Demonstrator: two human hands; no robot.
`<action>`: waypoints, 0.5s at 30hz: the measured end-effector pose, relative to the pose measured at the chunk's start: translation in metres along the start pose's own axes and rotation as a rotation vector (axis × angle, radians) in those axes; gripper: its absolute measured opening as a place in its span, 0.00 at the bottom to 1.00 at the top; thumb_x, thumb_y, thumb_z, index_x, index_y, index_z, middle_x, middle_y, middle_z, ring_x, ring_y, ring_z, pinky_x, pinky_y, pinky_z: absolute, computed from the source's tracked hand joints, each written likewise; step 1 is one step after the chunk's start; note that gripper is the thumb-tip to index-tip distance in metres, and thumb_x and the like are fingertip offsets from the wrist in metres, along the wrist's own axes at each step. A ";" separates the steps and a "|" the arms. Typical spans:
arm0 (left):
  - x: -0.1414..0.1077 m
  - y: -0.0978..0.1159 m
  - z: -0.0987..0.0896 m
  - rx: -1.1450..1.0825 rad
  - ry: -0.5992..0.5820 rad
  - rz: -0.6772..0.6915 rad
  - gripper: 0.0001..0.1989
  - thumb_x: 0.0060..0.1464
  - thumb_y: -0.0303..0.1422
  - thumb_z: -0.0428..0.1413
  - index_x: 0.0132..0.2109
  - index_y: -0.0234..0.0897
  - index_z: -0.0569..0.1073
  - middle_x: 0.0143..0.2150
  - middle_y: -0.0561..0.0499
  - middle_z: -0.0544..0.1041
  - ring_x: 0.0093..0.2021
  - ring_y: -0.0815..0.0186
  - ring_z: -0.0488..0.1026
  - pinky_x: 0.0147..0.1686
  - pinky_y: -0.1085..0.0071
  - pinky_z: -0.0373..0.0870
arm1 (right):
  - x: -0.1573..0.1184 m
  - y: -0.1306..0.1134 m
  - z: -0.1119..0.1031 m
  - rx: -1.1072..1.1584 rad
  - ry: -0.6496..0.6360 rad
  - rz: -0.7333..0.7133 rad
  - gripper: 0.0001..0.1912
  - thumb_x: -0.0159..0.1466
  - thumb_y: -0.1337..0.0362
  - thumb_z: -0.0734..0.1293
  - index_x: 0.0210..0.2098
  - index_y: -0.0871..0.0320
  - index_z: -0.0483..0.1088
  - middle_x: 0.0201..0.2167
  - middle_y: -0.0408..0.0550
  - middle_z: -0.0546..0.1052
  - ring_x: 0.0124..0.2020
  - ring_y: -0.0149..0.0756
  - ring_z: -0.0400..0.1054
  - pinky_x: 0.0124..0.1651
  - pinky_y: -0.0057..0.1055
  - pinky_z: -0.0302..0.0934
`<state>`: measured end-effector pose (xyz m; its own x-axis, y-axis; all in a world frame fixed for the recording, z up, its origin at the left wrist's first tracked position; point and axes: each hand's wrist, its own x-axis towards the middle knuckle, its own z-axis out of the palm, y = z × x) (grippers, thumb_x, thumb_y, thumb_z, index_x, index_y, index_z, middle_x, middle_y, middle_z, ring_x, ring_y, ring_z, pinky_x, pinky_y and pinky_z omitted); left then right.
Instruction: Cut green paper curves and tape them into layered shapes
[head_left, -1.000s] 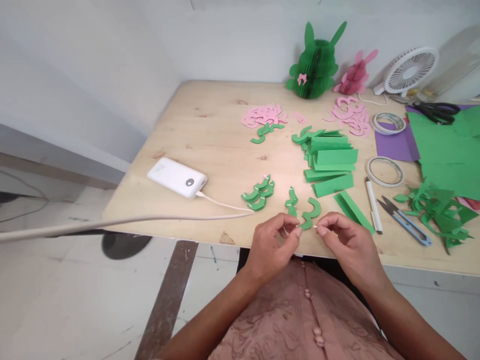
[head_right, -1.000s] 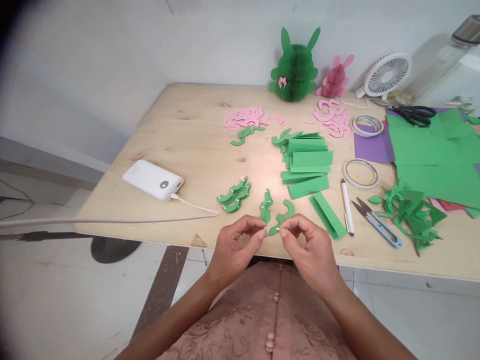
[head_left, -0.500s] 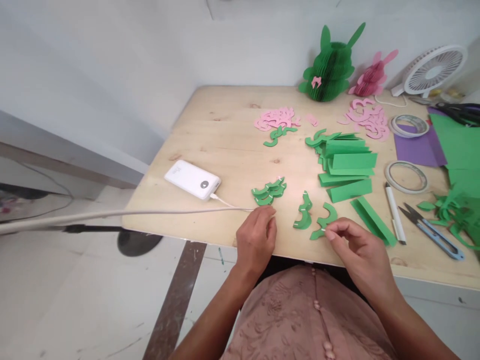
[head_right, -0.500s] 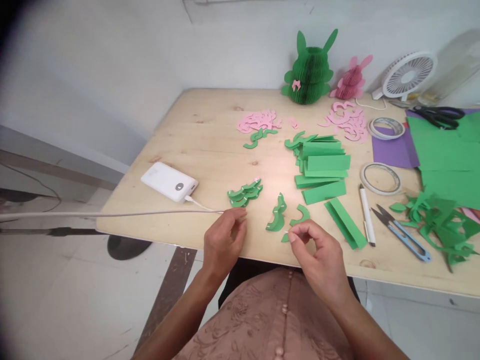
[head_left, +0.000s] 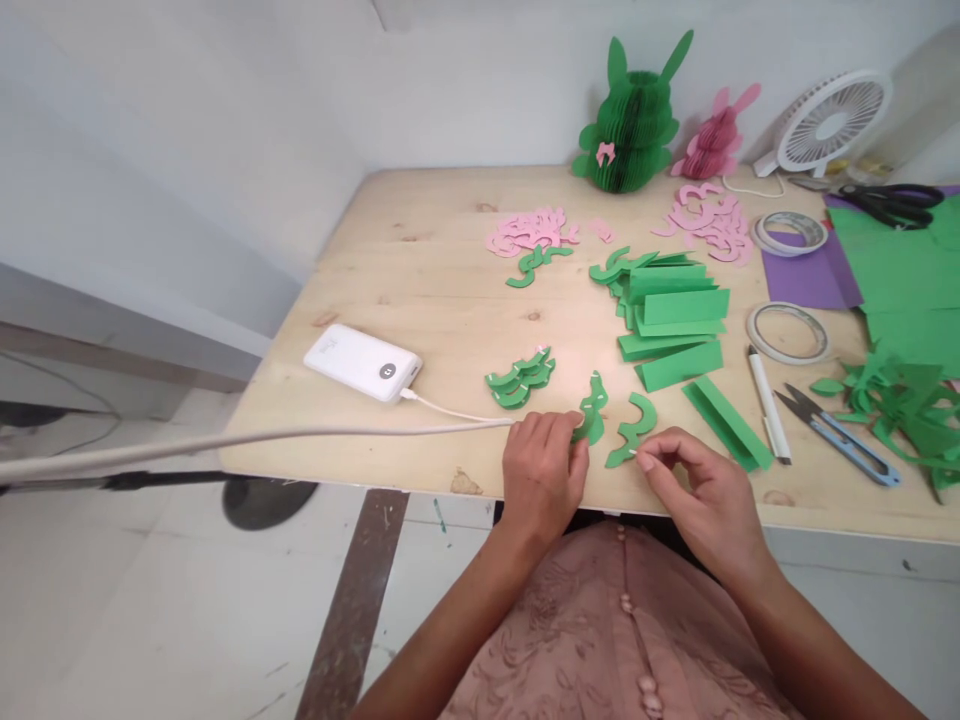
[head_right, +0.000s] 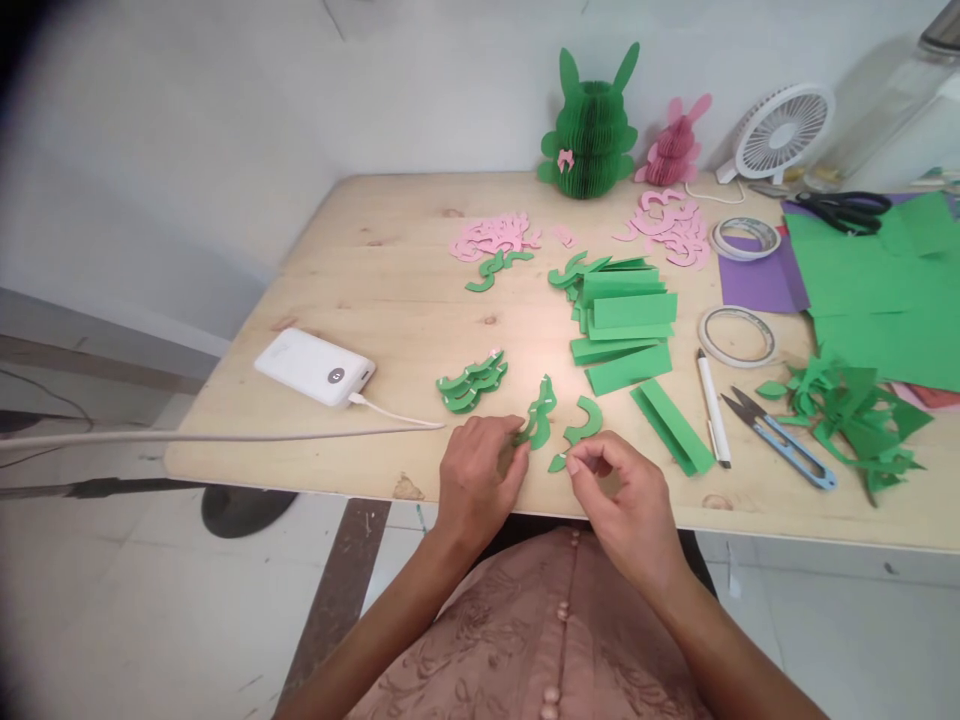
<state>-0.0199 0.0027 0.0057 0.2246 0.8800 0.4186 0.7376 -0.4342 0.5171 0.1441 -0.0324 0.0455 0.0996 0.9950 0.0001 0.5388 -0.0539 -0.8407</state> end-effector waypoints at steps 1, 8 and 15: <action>0.000 0.000 0.001 -0.010 0.011 -0.012 0.08 0.54 0.25 0.53 0.43 0.37 0.70 0.34 0.48 0.77 0.35 0.60 0.71 0.37 0.64 0.64 | 0.000 0.000 0.000 -0.006 0.002 0.000 0.07 0.62 0.61 0.63 0.30 0.56 0.69 0.29 0.45 0.74 0.31 0.36 0.67 0.35 0.31 0.61; 0.002 0.003 0.004 -0.020 0.030 -0.066 0.08 0.55 0.25 0.52 0.42 0.36 0.70 0.33 0.48 0.76 0.34 0.61 0.70 0.36 0.66 0.63 | 0.006 0.003 0.003 -0.038 0.008 -0.055 0.07 0.62 0.63 0.63 0.29 0.56 0.69 0.27 0.44 0.74 0.29 0.35 0.66 0.33 0.30 0.62; 0.002 0.003 0.007 0.003 0.007 -0.074 0.08 0.54 0.24 0.53 0.41 0.37 0.70 0.33 0.49 0.75 0.34 0.61 0.70 0.35 0.65 0.61 | 0.012 0.004 0.003 -0.097 0.008 -0.119 0.06 0.62 0.64 0.63 0.29 0.55 0.68 0.26 0.42 0.72 0.28 0.33 0.65 0.33 0.30 0.61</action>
<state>-0.0131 0.0044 0.0026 0.1644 0.9083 0.3847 0.7542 -0.3671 0.5444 0.1450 -0.0200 0.0411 0.0365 0.9942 0.1015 0.6256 0.0564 -0.7781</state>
